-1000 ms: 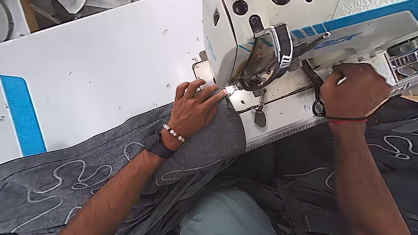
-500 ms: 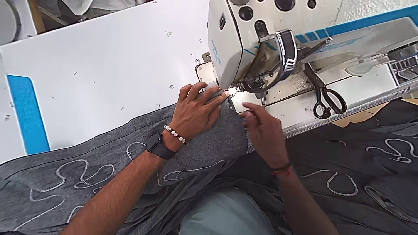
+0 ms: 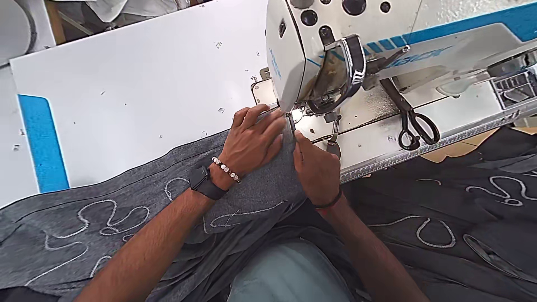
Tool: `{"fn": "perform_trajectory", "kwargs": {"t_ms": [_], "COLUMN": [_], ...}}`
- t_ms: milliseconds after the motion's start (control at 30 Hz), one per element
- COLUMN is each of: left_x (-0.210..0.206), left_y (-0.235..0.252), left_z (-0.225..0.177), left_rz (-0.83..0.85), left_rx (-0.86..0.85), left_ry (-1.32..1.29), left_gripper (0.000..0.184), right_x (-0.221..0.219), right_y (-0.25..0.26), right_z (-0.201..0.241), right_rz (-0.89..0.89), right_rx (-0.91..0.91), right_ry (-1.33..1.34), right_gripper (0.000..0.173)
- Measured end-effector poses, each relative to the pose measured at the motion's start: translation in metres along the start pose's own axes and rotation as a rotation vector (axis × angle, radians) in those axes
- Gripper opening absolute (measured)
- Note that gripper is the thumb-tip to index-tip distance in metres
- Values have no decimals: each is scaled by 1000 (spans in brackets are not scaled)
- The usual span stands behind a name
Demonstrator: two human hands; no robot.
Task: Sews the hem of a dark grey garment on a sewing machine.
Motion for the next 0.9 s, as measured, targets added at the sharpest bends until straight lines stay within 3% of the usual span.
{"fn": "perform_trajectory", "kwargs": {"t_ms": [167,233,367,467,567,667,800,900], "left_x": [-6,-1,-5,-7,-1,1,0,-5], "left_y": [11,10,3,1,3,3,3,4], "left_z": [18,7,-7,-4,0,1,3,9], "left_rz": [9,43,24,22,1,-5,0,-15], "left_rx": [87,87,148,85,23,-41,-75,-119], "left_ry": [90,102,-88,-148,-158,-165,-157,-176], "left_gripper": [41,39,39,38,36,36,39,40], "right_x": [-5,-6,12,56,59,39,22,15], "right_y": [23,27,22,26,35,38,35,18], "right_z": [-5,-4,-19,-53,-79,-58,-25,-5], "right_rz": [76,90,235,71,70,90,-38,-50], "right_rx": [-55,-55,-108,-112,-85,26,112,267], "right_ry": [39,40,184,115,152,169,149,178], "right_gripper": [35,35,31,24,26,23,17,26]}}
Point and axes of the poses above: each hand's wrist, its own y-axis towards the middle knuckle, its own x-axis out of the back of the hand, z = x × y, the point moved 10 cm from there along y, towards the middle knuckle, and after that the axes turned 11 degrees about y, right-handed, at the moved point
